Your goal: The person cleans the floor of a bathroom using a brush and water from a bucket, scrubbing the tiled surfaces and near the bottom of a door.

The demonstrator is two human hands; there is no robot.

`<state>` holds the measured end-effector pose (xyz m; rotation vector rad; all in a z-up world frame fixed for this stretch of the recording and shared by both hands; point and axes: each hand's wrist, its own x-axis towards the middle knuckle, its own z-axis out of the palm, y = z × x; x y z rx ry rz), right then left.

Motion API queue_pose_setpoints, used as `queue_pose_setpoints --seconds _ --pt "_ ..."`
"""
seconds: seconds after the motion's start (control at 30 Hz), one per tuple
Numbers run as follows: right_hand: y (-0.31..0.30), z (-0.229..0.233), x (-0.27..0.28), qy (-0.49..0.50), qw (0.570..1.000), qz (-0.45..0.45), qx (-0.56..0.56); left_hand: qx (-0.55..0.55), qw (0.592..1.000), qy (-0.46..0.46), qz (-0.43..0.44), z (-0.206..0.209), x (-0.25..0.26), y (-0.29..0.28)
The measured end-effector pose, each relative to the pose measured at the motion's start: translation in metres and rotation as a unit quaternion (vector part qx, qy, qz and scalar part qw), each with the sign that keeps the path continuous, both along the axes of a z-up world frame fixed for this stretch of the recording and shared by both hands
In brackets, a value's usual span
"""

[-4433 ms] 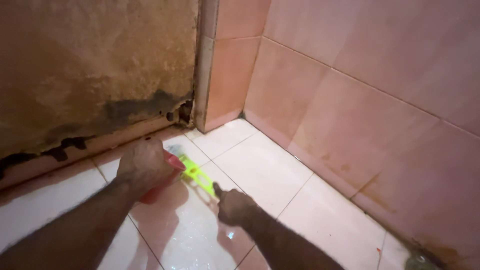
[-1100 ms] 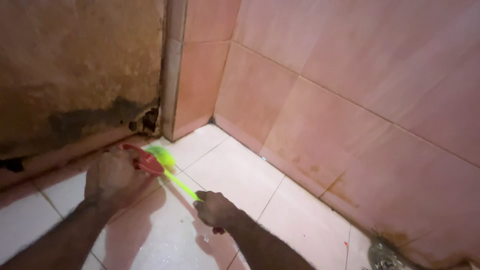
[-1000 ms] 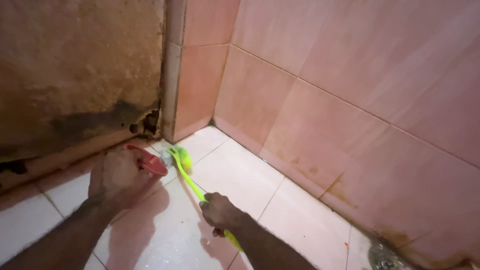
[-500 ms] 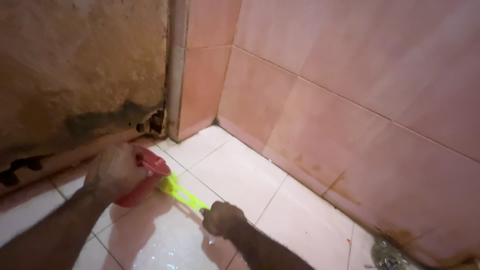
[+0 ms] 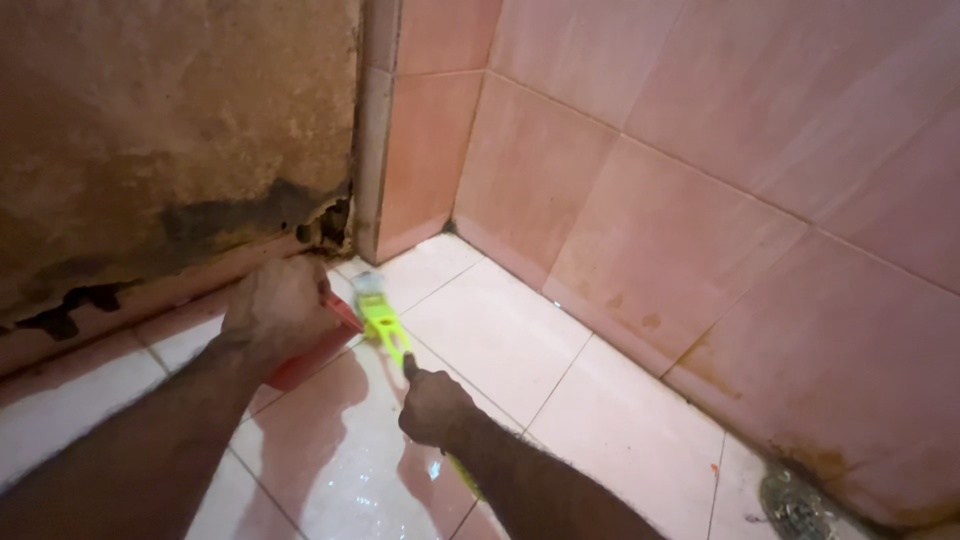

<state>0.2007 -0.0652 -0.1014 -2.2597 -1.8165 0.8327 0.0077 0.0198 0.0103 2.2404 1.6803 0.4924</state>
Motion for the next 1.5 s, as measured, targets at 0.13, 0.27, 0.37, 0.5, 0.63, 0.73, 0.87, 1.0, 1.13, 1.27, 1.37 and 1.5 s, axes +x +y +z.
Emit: queue_pose_setpoints --seconds 0.13,0.27,0.37,0.5,0.63,0.73,0.87,1.0,1.13,1.27,1.37,1.5 --pt "0.003 -0.006 0.007 -0.084 0.987 0.118 0.072 -0.016 0.998 0.064 -0.017 0.005 -0.001 -0.014" --pt "0.005 -0.008 0.002 -0.062 0.993 0.078 0.062 0.014 0.993 0.111 -0.031 -0.008 -0.003 0.001" --pt "-0.002 -0.006 0.007 -0.134 0.968 0.21 0.022 0.219 0.935 0.264 -0.091 -0.032 -0.017 0.01" --pt "0.009 0.013 0.005 -0.138 0.982 0.131 0.02 0.086 0.985 0.149 -0.006 -0.033 -0.028 0.032" --pt "-0.012 0.011 -0.006 -0.122 0.966 0.227 0.01 0.132 0.972 0.195 -0.013 -0.036 -0.042 0.031" --pt "0.001 0.009 -0.014 -0.13 0.978 0.162 0.011 0.115 0.981 0.156 -0.008 -0.021 -0.046 0.015" --pt "0.003 -0.001 -0.029 -0.113 0.979 0.16 0.049 -0.026 0.99 0.139 0.03 0.006 -0.037 0.003" --pt "0.01 -0.003 -0.014 -0.16 0.969 0.184 -0.028 0.012 0.989 0.142 0.035 0.002 -0.033 0.011" --pt "0.024 -0.015 0.003 -0.145 0.982 0.1 0.064 -0.003 0.993 0.118 0.001 -0.005 -0.027 0.015" --pt "0.01 0.0 0.022 -0.151 0.968 0.202 0.007 -0.021 0.993 0.114 -0.017 -0.002 -0.025 0.005" --pt "0.014 0.003 0.016 -0.088 0.995 0.053 -0.012 0.004 0.991 0.135 -0.01 0.003 -0.017 -0.004" --pt "0.014 -0.01 0.018 -0.092 0.989 0.112 0.01 -0.05 0.995 0.081 -0.022 0.004 -0.008 -0.006"
